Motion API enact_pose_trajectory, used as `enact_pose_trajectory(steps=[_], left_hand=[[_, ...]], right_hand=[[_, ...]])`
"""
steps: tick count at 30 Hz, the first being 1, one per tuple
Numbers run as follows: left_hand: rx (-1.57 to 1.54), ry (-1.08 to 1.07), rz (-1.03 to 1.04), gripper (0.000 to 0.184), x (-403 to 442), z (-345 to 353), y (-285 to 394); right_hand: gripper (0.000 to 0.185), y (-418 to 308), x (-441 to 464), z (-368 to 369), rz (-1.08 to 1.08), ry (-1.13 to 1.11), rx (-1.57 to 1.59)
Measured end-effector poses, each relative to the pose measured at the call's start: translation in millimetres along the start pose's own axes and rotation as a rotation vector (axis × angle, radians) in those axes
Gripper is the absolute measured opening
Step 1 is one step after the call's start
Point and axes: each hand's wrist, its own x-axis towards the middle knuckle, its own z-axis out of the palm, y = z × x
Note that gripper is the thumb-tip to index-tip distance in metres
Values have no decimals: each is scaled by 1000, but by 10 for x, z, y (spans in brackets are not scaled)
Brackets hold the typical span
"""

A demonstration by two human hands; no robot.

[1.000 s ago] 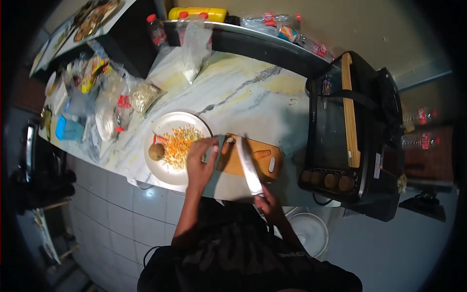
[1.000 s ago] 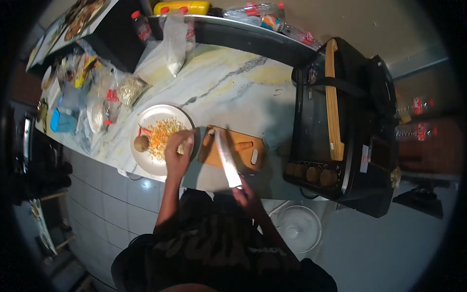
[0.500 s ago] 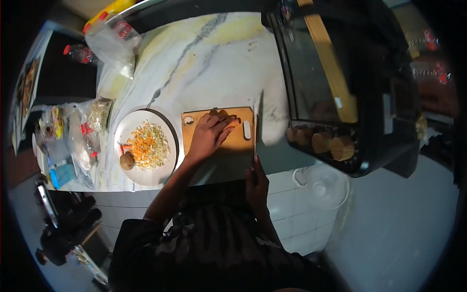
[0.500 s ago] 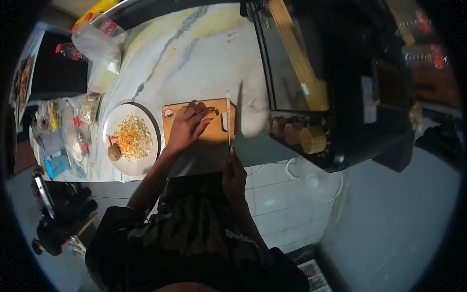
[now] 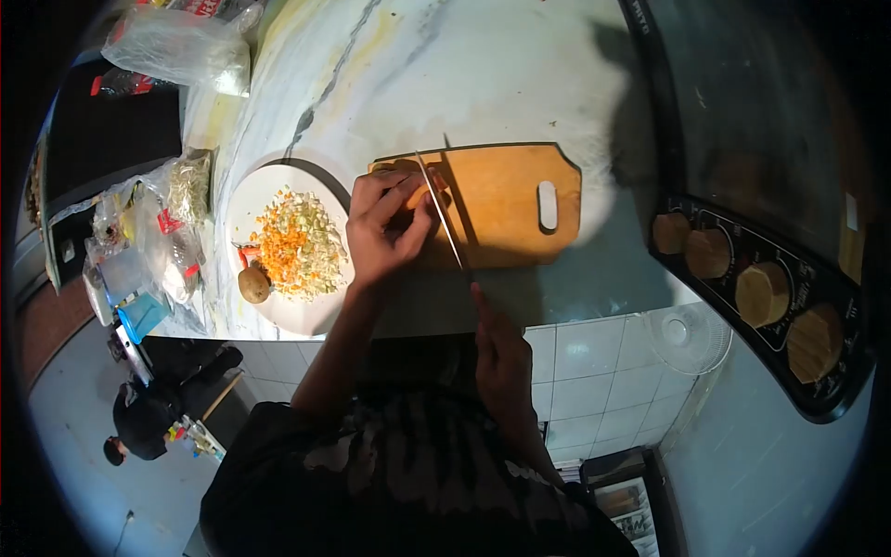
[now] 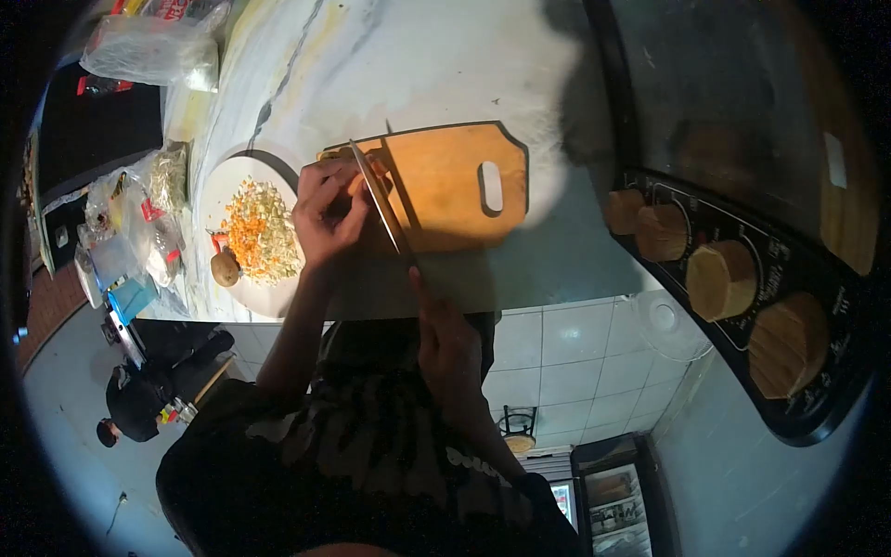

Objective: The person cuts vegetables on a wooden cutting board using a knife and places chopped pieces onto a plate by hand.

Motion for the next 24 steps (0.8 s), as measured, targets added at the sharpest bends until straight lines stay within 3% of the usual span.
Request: enact_pose_trajectory(steps=[2, 7, 24], left_hand=[[1, 60, 90, 27, 5, 49, -37], [-8, -16, 66, 29, -11, 0, -15], [-164, -53, 16, 34, 11, -2, -32]], right_hand=[[54, -21, 11, 10, -17, 42, 21], [57, -94, 21, -66, 71, -45, -113], [63, -167, 86, -86, 81, -61, -10]])
